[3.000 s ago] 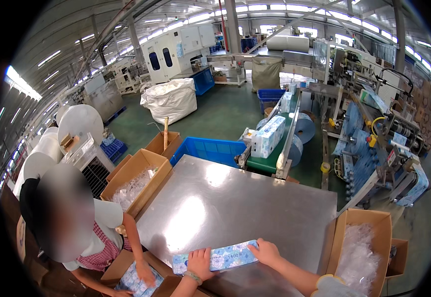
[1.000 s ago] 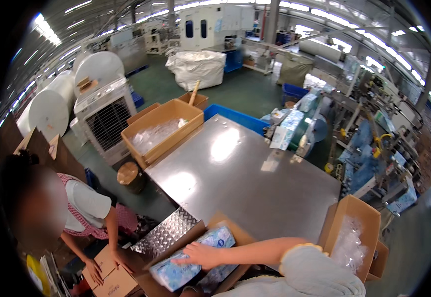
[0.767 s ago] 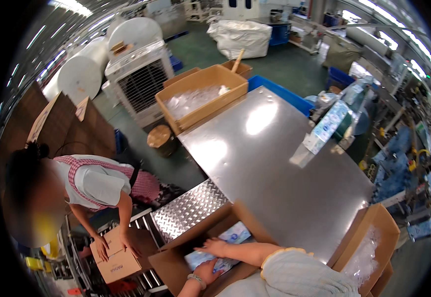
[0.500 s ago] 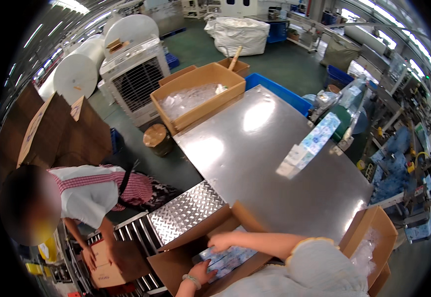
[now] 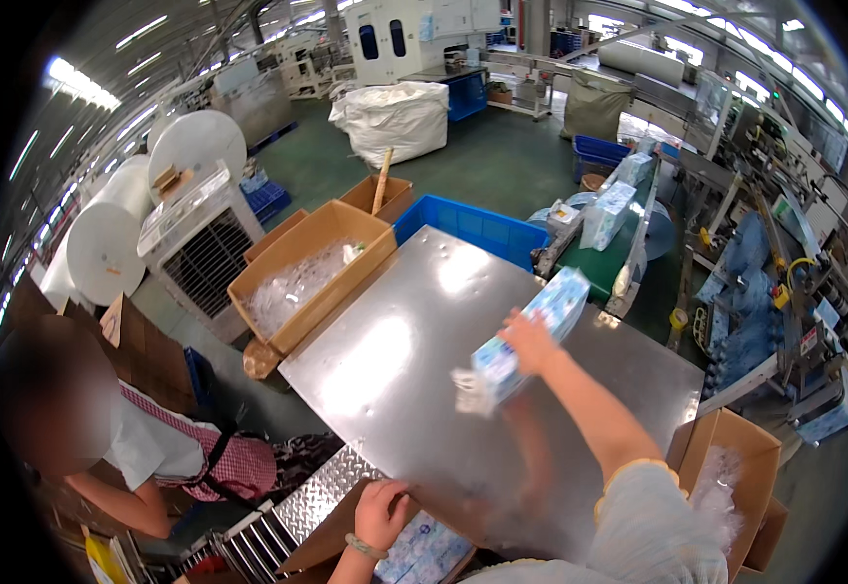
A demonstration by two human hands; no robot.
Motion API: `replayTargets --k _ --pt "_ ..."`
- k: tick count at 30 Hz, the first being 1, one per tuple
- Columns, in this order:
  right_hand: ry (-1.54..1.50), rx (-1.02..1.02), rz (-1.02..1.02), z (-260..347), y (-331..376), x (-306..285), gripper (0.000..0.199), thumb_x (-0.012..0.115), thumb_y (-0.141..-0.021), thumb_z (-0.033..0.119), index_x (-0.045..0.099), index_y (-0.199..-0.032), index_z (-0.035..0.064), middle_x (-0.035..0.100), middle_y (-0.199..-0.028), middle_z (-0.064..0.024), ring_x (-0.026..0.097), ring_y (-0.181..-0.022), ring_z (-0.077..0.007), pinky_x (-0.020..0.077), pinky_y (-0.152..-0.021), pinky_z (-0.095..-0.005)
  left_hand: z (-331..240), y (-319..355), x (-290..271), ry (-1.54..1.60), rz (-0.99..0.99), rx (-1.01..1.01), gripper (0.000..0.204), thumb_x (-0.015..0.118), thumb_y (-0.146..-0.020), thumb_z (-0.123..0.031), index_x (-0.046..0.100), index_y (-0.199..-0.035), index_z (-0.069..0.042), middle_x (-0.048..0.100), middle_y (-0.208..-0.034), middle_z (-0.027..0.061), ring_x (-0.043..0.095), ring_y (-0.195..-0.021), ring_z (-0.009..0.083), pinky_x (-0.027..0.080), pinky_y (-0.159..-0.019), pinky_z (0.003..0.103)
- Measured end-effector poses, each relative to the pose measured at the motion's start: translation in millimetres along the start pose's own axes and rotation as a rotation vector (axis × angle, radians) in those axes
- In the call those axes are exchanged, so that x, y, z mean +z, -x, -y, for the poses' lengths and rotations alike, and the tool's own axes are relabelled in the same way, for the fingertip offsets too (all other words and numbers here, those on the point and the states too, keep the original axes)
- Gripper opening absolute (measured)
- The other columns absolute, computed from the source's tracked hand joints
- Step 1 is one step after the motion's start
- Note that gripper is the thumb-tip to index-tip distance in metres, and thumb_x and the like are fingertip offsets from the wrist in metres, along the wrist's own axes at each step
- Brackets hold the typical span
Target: The person picks up blue tissue packs from a metal table and a conveyor, places them into cardboard boxes, and pushes the filled boxes onto a roller conveyor.
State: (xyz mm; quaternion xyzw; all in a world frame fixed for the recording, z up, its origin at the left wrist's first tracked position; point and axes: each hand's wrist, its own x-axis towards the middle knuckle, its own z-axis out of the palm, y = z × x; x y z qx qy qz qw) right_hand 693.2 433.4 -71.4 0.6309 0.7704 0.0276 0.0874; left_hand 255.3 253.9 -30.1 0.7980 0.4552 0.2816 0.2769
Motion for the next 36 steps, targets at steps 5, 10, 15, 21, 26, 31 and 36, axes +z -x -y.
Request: replayTargets --k 5,10,15,21,26,31,36 --pt "-0.568 -0.369 -0.213 95.2 50.2 -39.4 0.079 0.078 -0.081 0.047 0.050 -0.149 0.0171 0.039 -0.159 -0.0170 0.024 -0.153 -0.0377 0.0150 -0.119 -0.0707 -34.2 -88.7 36.0 -0.475 0.034 0.126 0.074 0.084 -0.076 -0.024 0.052 -0.140 -0.006 0.053 -0.137 0.0236 0.051 -0.125 0.0428 0.039 -0.108 0.054" --pt "-0.555 0.037 -0.332 21.8 31.2 -25.2 0.075 0.074 -0.085 0.046 0.051 -0.147 0.0086 0.038 -0.158 -0.0213 0.025 -0.151 -0.0408 0.0175 -0.120 -0.0663 -24.9 -136.3 76.6 -0.577 0.347 0.087 0.109 0.089 -0.068 -0.041 0.034 -0.155 -0.007 0.052 -0.134 0.0205 0.049 -0.125 0.0389 0.033 -0.112 0.054" --pt "-0.447 0.471 -0.452 -95.1 -23.5 -41.1 0.070 0.077 -0.084 0.042 0.057 -0.137 0.0017 0.032 -0.160 -0.0222 0.025 -0.152 -0.0391 0.0241 -0.118 -0.0679 -33.2 -134.8 82.9 -0.588 0.352 0.113 0.106 0.089 -0.067 -0.041 0.038 -0.153 -0.010 0.055 -0.128 0.0181 0.053 -0.119 0.0369 0.037 -0.107 0.050" --pt "-0.427 0.763 -0.348 -127.0 -55.5 -57.5 0.072 0.073 -0.086 0.054 0.059 -0.137 0.0061 0.027 -0.164 -0.0175 0.024 -0.151 -0.0364 0.0287 -0.111 -0.0750 -40.5 -111.6 75.7 -0.608 0.319 0.276 0.094 0.085 -0.064 -0.028 0.046 -0.148 -0.014 0.056 -0.121 0.0163 0.055 -0.112 0.0365 0.041 -0.099 0.049" --pt "-0.336 0.590 -0.237 -76.0 -10.8 -4.6 0.066 0.069 -0.086 0.061 0.069 -0.124 0.0070 0.034 -0.160 -0.0171 0.033 -0.144 -0.0355 0.0442 -0.101 -0.0698 -43.9 -87.1 58.4 -0.609 0.327 0.416 0.085 0.076 -0.065 -0.013 0.051 -0.146 -0.016 0.058 -0.120 0.0157 0.056 -0.112 0.0336 0.042 -0.100 0.046" --pt "-0.453 0.235 -0.437 3.4 125.4 6.7 0.051 0.076 -0.081 0.052 0.076 -0.101 0.0055 0.052 -0.143 -0.0157 0.047 -0.130 -0.0354 0.0507 -0.092 -0.0601 -62.1 -66.8 -9.1 -0.565 0.142 0.491 0.082 0.073 -0.061 -0.009 0.055 -0.140 -0.009 0.058 -0.114 0.0159 0.057 -0.103 0.0363 0.043 -0.092 0.048" --pt "-0.183 0.368 -0.320 93.2 248.2 -28.9 0.058 0.085 -0.073 0.037 0.069 -0.121 0.0082 0.055 -0.131 -0.0199 0.049 -0.128 -0.0359 0.0411 -0.102 -0.0630 -85.1 -0.8 -86.6 -0.225 -0.385 0.256 0.088 0.090 -0.064 -0.023 0.048 -0.137 0.004 0.055 -0.122 0.0206 0.056 -0.105 0.0396 0.044 -0.095 0.048"
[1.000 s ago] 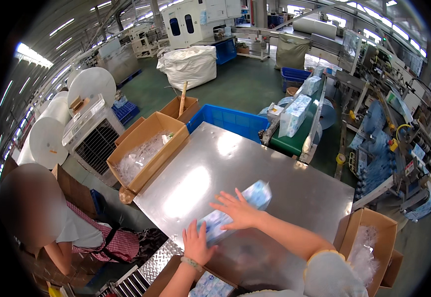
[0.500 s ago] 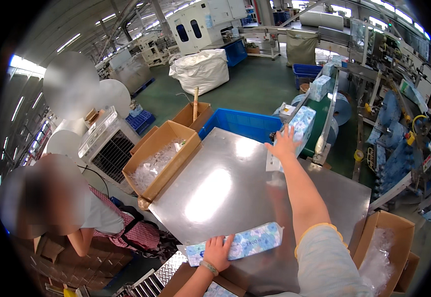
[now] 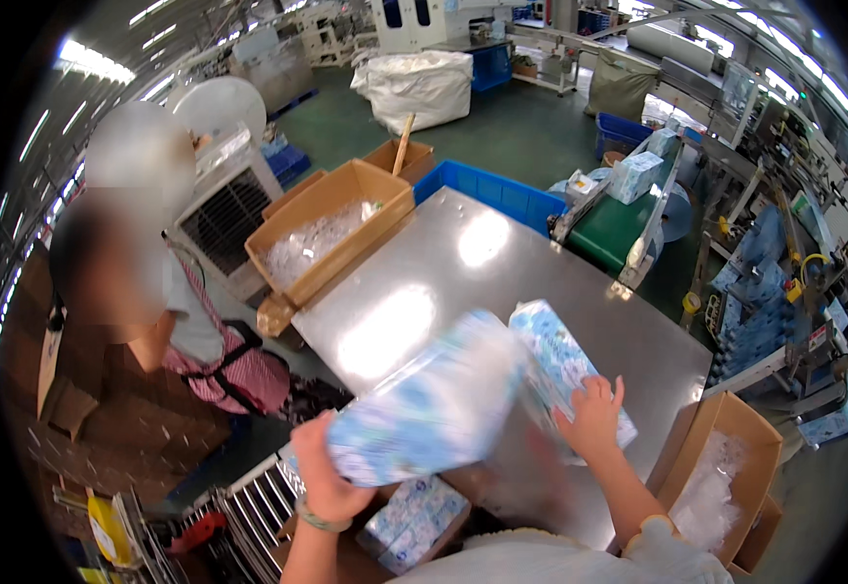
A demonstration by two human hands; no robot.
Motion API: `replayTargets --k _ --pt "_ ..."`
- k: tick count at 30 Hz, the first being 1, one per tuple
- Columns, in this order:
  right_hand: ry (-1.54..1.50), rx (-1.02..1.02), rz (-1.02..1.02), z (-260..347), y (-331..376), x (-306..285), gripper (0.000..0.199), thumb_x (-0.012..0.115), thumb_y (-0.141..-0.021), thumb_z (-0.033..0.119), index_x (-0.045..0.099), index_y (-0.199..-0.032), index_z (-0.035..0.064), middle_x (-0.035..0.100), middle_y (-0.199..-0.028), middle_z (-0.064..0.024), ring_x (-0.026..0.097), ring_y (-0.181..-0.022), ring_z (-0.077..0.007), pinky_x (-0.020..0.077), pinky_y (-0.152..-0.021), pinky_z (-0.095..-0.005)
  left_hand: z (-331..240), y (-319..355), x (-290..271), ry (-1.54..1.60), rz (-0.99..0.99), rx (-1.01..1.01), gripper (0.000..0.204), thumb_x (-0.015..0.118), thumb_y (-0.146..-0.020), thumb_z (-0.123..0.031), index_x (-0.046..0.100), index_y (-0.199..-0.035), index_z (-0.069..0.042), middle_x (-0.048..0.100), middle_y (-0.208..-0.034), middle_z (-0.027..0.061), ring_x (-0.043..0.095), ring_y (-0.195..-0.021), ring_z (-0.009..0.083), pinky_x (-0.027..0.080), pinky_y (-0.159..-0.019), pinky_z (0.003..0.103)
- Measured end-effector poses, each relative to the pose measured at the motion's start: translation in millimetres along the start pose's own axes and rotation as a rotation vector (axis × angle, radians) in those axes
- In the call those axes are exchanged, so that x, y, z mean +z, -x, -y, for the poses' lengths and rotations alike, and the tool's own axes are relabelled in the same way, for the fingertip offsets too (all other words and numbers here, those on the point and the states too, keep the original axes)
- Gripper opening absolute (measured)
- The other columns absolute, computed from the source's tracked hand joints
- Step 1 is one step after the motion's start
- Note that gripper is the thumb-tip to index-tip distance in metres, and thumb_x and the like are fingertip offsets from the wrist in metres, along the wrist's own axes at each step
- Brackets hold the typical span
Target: The person picks up blue tissue packs from a metal table and a conveyor, places them into cardboard boxes, and pushes the filled boxes onto a roller conveyor.
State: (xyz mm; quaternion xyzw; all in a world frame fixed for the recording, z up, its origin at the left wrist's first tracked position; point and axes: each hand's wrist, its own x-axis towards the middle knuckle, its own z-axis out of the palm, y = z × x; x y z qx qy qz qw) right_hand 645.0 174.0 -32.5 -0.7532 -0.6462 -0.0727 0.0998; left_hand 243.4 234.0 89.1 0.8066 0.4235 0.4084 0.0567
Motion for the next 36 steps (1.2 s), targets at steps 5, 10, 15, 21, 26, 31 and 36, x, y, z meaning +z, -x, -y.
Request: replayTargets --k 5,10,15,21,26,31,36 --pt "-0.244 -0.126 0.367 17.4 -17.0 12.4 0.113 0.089 -0.068 0.031 0.027 -0.162 0.0194 0.056 -0.122 -0.0208 0.053 -0.119 -0.0368 0.0404 -0.105 -0.0505 12.0 129.1 -45.3 0.616 -0.103 -0.646 0.109 0.094 -0.066 -0.023 0.025 -0.147 0.000 0.045 -0.132 0.0135 0.049 -0.122 0.0249 0.042 -0.105 0.042" --pt "-0.134 -0.483 0.145 69.1 -34.4 -9.7 0.112 0.088 -0.066 0.021 0.029 -0.162 0.0227 0.056 -0.119 -0.0190 0.054 -0.109 -0.0379 0.0421 -0.099 -0.0482 9.2 229.7 -62.3 0.113 0.155 -0.473 0.078 0.087 -0.065 -0.027 0.052 -0.129 0.001 0.058 -0.116 0.0180 0.055 -0.113 0.0329 0.047 -0.095 0.045" --pt "-0.607 -0.682 -0.242 185.7 -23.2 -115.2 0.091 0.082 -0.065 0.010 0.051 -0.150 0.0215 0.056 -0.114 -0.0162 0.055 -0.101 -0.0375 0.0445 -0.088 -0.0467 33.4 306.0 -0.5 -0.068 0.774 -0.453 0.082 0.085 -0.064 -0.029 0.051 -0.135 -0.005 0.056 -0.117 0.0204 0.055 -0.112 0.0406 0.049 -0.094 0.051" --pt "-0.855 -1.339 0.225 311.6 40.9 -102.0 0.093 0.080 -0.063 0.006 0.055 -0.146 0.0383 0.056 -0.105 -0.0132 0.056 -0.097 -0.0335 0.0442 -0.083 -0.0442 80.3 389.3 97.5 0.387 0.844 -0.715 0.092 0.085 -0.073 -0.039 0.043 -0.147 -0.003 0.050 -0.138 0.0258 0.050 -0.127 0.0419 0.046 -0.105 0.050" --pt "-0.502 -1.598 0.344 366.8 83.7 79.1 0.081 0.059 -0.084 0.007 0.042 -0.156 0.0390 0.055 -0.102 -0.0095 0.056 -0.096 -0.0290 0.0440 -0.088 -0.0424 73.6 388.9 102.9 0.500 0.784 -0.628 0.094 0.079 -0.082 -0.048 0.037 -0.155 -0.005 0.045 -0.152 0.0277 0.046 -0.137 0.0413 0.042 -0.111 0.047" --pt "-0.376 -1.407 0.193 408.0 105.3 208.6 0.073 0.049 -0.092 0.007 0.037 -0.159 0.0327 0.059 -0.113 -0.0087 0.058 -0.105 -0.0276 0.0416 -0.099 -0.0445 68.4 335.9 59.0 0.320 1.001 -0.740 0.086 0.071 -0.088 -0.053 0.043 -0.153 -0.004 0.056 -0.144 0.0239 0.054 -0.132 0.0405 0.043 -0.111 0.044" --pt "-0.137 -1.227 0.547 382.0 85.6 153.2 0.046 0.062 -0.088 0.020 0.063 -0.134 0.0183 0.066 -0.124 -0.0097 0.060 -0.120 -0.0286 0.0320 -0.115 -0.0494 98.5 304.6 46.0 0.159 1.261 -0.966 0.087 0.064 -0.090 -0.064 0.045 -0.153 -0.008 0.048 -0.151 0.0254 0.041 -0.143 0.0421 0.040 -0.111 0.056"
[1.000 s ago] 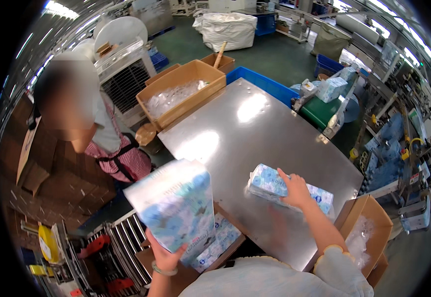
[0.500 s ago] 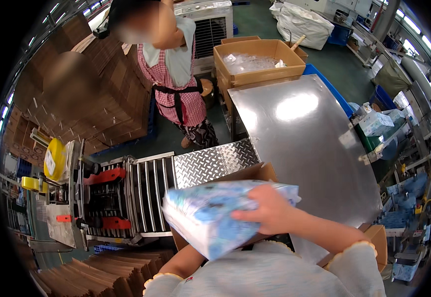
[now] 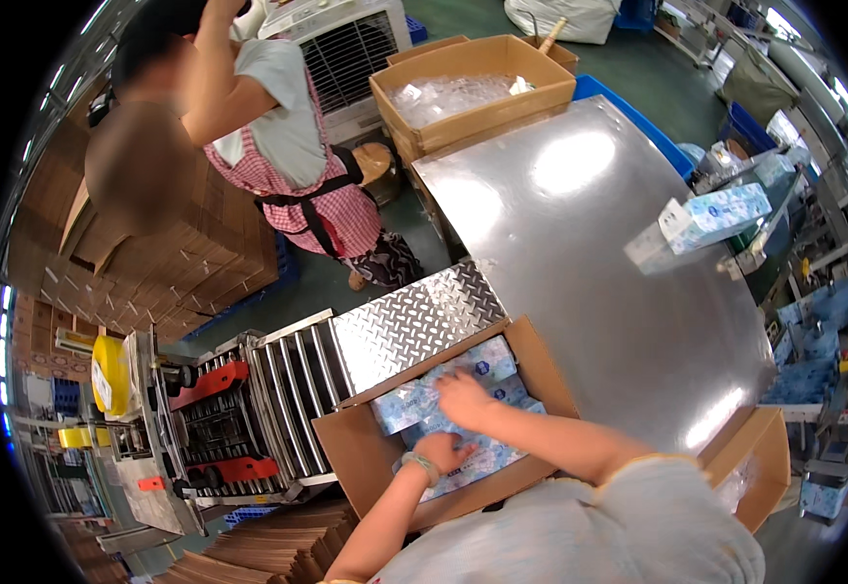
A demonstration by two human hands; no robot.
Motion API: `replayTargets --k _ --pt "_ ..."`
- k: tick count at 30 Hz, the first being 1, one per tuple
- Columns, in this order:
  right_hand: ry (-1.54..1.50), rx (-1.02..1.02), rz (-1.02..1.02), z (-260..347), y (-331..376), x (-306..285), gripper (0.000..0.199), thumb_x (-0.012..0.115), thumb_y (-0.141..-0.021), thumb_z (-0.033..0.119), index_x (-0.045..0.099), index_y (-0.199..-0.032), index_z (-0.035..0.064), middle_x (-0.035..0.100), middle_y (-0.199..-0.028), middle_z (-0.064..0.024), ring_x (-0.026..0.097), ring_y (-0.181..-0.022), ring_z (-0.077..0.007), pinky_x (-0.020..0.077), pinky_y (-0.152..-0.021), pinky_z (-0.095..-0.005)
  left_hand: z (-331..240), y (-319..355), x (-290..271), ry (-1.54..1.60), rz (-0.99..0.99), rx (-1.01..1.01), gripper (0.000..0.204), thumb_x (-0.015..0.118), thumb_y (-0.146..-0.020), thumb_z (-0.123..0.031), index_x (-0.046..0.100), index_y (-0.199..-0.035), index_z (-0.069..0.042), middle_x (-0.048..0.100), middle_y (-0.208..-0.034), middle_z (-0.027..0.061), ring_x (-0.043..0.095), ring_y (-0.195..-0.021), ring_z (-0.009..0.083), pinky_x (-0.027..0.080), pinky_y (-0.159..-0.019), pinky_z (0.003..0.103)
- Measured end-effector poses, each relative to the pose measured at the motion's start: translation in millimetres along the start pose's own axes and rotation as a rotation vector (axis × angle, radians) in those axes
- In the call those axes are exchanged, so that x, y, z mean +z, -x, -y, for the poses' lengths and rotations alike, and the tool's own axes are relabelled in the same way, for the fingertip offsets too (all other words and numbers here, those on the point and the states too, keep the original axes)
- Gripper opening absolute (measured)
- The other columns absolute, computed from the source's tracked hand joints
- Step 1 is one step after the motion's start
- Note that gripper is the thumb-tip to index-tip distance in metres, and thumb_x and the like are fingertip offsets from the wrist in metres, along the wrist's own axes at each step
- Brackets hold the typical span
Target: The person picks up blue tissue packs from a metal table and a conveyor, places them into cardboard boxes, and pushes the filled boxes onto a roller conveyor.
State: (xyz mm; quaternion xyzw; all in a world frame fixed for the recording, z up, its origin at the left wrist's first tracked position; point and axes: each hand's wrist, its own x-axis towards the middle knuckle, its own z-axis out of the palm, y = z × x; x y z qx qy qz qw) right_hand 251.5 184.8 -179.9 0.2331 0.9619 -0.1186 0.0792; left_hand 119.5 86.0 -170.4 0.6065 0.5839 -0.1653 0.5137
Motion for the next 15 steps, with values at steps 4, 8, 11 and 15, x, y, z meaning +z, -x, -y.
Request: replayTargets --k 4,8,11,15 --pt "-0.429 0.108 -0.569 -42.9 146.2 -103.3 0.024 0.072 -0.079 0.014 0.075 -0.103 0.0111 0.071 -0.105 -0.0056 0.063 -0.109 -0.0257 0.0429 -0.101 -0.0504 -35.3 -5.9 -6.4 -0.251 -0.508 -0.121 0.099 0.065 -0.088 -0.068 0.020 -0.165 -0.026 0.011 -0.168 0.0279 0.013 -0.154 0.0513 0.032 -0.109 0.075" --pt "-0.014 0.978 -0.930 -80.8 351.9 -86.7 0.026 0.066 -0.083 0.002 0.068 -0.109 0.0034 0.069 -0.110 -0.0144 0.063 -0.106 -0.0348 0.0477 -0.095 -0.0462 -33.7 -83.7 1.7 -0.356 -0.251 -0.242 0.115 0.066 -0.081 -0.074 -0.003 -0.165 -0.036 -0.012 -0.168 0.0283 -0.007 -0.151 0.0590 0.029 -0.108 0.077" --pt "0.385 1.711 -0.664 -45.0 607.5 60.8 0.039 0.070 -0.090 0.017 0.065 -0.125 -0.0007 0.064 -0.125 -0.0216 0.060 -0.113 -0.0417 0.0449 -0.103 -0.0505 -29.3 -127.5 0.1 -0.360 -0.063 -0.272 0.117 0.066 -0.081 -0.075 -0.005 -0.165 -0.036 -0.013 -0.168 0.0285 -0.008 -0.151 0.0587 0.031 -0.108 0.077" --pt "-0.450 2.582 -0.188 55.6 634.3 68.9 0.060 0.064 -0.093 0.039 0.057 -0.141 0.0040 0.058 -0.140 -0.0225 0.049 -0.134 -0.0380 0.0389 -0.113 -0.0483 42.8 -172.0 34.5 -0.534 -0.143 -0.070 0.119 0.073 -0.077 -0.071 0.007 -0.166 -0.028 -0.001 -0.170 0.0268 -0.010 -0.153 0.0551 0.010 -0.120 0.071"
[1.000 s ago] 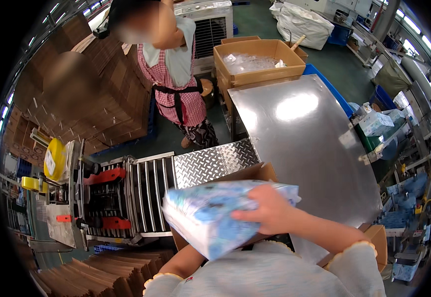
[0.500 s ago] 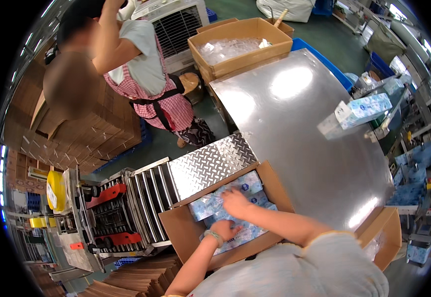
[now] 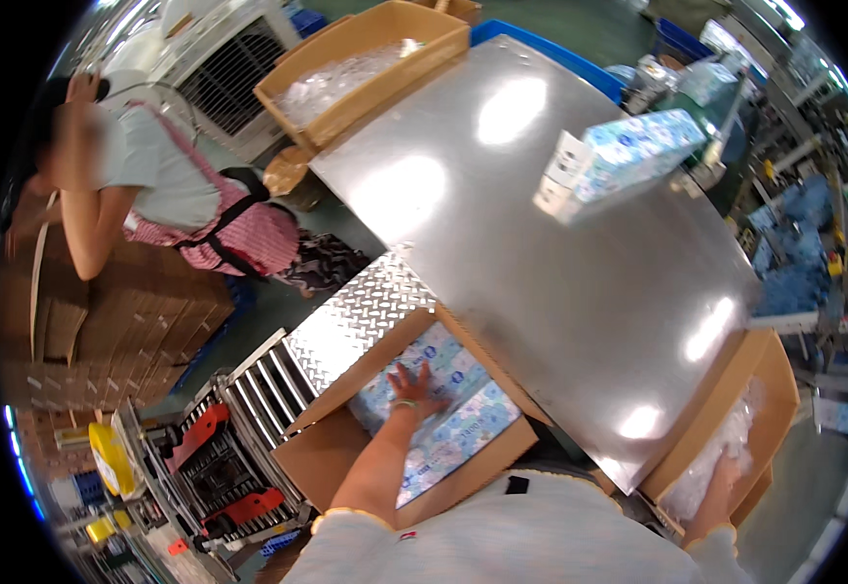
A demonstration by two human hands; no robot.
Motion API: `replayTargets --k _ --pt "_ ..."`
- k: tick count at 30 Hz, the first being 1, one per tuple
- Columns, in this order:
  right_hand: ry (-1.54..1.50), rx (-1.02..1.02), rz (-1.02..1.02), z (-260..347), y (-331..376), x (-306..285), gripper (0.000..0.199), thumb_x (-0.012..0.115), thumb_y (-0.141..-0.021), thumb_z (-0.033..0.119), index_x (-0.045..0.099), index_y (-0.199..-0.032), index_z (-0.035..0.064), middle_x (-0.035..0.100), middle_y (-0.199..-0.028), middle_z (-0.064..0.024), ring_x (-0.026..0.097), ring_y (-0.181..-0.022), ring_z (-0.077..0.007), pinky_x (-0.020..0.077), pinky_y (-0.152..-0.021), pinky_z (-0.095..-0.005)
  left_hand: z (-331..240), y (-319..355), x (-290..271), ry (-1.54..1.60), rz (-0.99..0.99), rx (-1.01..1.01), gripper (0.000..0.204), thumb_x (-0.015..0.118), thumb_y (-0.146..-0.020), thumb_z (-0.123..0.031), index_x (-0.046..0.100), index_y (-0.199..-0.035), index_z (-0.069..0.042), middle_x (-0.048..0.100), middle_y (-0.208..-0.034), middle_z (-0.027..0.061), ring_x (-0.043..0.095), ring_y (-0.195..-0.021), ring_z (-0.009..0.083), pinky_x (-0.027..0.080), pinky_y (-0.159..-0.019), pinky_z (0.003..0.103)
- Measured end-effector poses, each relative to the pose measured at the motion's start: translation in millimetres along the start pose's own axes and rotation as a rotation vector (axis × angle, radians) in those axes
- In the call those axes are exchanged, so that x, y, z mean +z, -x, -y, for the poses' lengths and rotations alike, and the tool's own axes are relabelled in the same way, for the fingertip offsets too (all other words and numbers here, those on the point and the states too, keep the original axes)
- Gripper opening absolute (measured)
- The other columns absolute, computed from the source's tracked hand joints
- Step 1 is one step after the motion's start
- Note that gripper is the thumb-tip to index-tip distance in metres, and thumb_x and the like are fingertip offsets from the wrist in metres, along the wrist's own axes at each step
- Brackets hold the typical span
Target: The person picks up blue tissue packs from a metal table and a conveyor, places them into cardboard boxes, and pushes the filled boxes onto a roller conveyor.
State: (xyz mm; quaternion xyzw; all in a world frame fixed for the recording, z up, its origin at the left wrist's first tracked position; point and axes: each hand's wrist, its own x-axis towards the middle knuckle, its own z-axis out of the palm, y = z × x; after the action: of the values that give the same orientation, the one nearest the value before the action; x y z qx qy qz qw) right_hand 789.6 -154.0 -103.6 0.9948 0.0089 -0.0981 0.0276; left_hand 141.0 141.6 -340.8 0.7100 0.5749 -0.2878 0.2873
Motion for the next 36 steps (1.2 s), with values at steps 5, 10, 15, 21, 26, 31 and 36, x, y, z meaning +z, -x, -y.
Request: replayTargets --k 5,10,15,21,26,31,36 --pt "-0.284 -0.062 0.222 -106.6 6.9 131.8 0.048 0.055 -0.093 0.033 0.058 -0.132 0.0054 0.065 -0.126 -0.0197 0.059 -0.118 -0.0357 0.0447 -0.107 -0.0472 90.0 40.4 47.7 -0.516 0.111 0.154 0.085 0.053 -0.097 -0.056 0.027 -0.161 -0.006 0.031 -0.165 0.0164 0.024 -0.153 0.0379 0.011 -0.127 0.048" --pt "-0.083 -0.221 -0.096 -58.7 52.2 93.8 0.011 0.064 -0.090 0.013 0.069 -0.091 0.0037 0.073 -0.095 -0.0224 0.071 -0.092 -0.0393 0.0557 -0.080 -0.0495 80.7 98.3 9.4 0.148 0.103 -0.222 0.097 0.081 -0.082 -0.037 0.031 -0.157 -0.002 0.046 -0.152 0.0260 0.052 -0.135 0.0412 0.044 -0.112 0.046" --pt "-0.590 -0.021 0.068 -102.9 30.2 90.9 0.012 0.060 -0.096 0.013 0.066 -0.092 0.0036 0.071 -0.082 -0.0169 0.072 -0.062 -0.0276 0.0549 -0.054 -0.0423 84.8 53.3 20.1 0.245 -0.279 0.200 0.058 0.079 -0.083 -0.031 0.063 -0.128 0.003 0.063 -0.129 0.0259 0.058 -0.122 0.0427 0.046 -0.107 0.048" --pt "-0.914 0.143 0.196 -118.1 31.3 50.5 0.016 0.060 -0.096 0.014 0.064 -0.108 0.0044 0.068 -0.074 -0.0129 0.070 -0.056 -0.0239 0.0526 -0.045 -0.0338 16.1 84.7 -31.5 0.498 -0.517 0.480 0.041 0.074 -0.088 -0.014 0.067 -0.124 0.001 0.068 -0.122 0.0226 0.065 -0.111 0.0377 0.052 -0.096 0.044" --pt "-0.521 -0.041 0.548 -101.0 54.1 41.5 0.025 0.066 -0.092 0.013 0.068 -0.116 0.0076 0.069 -0.074 -0.0139 0.070 -0.057 -0.0248 0.0554 -0.050 -0.0364 14.9 102.9 -29.6 0.596 -0.432 0.499 0.037 0.073 -0.088 -0.013 0.066 -0.122 0.001 0.070 -0.112 0.0196 0.069 -0.099 0.0322 0.055 -0.087 0.042" --pt "-0.250 -0.322 0.160 -98.1 63.2 56.4 0.016 0.072 -0.087 0.015 0.077 -0.102 0.0119 0.072 -0.073 -0.0109 0.070 -0.055 -0.0228 0.0559 -0.056 -0.0361 28.8 113.5 -25.2 0.666 -0.388 0.484 0.036 0.073 -0.089 -0.011 0.067 -0.122 0.002 0.071 -0.112 0.0185 0.071 -0.094 0.0275 0.056 -0.083 0.039" --pt "-0.184 -0.260 0.268 -75.0 65.8 12.5 0.015 0.075 -0.084 0.019 0.079 -0.097 0.0124 0.076 -0.086 -0.0143 0.075 -0.072 -0.0264 0.0601 -0.074 -0.0389 36.5 122.8 -25.3 0.725 -0.386 0.468 0.036 0.073 -0.089 -0.011 0.066 -0.123 0.002 0.072 -0.111 0.0181 0.073 -0.091 0.0262 0.057 -0.081 0.038"
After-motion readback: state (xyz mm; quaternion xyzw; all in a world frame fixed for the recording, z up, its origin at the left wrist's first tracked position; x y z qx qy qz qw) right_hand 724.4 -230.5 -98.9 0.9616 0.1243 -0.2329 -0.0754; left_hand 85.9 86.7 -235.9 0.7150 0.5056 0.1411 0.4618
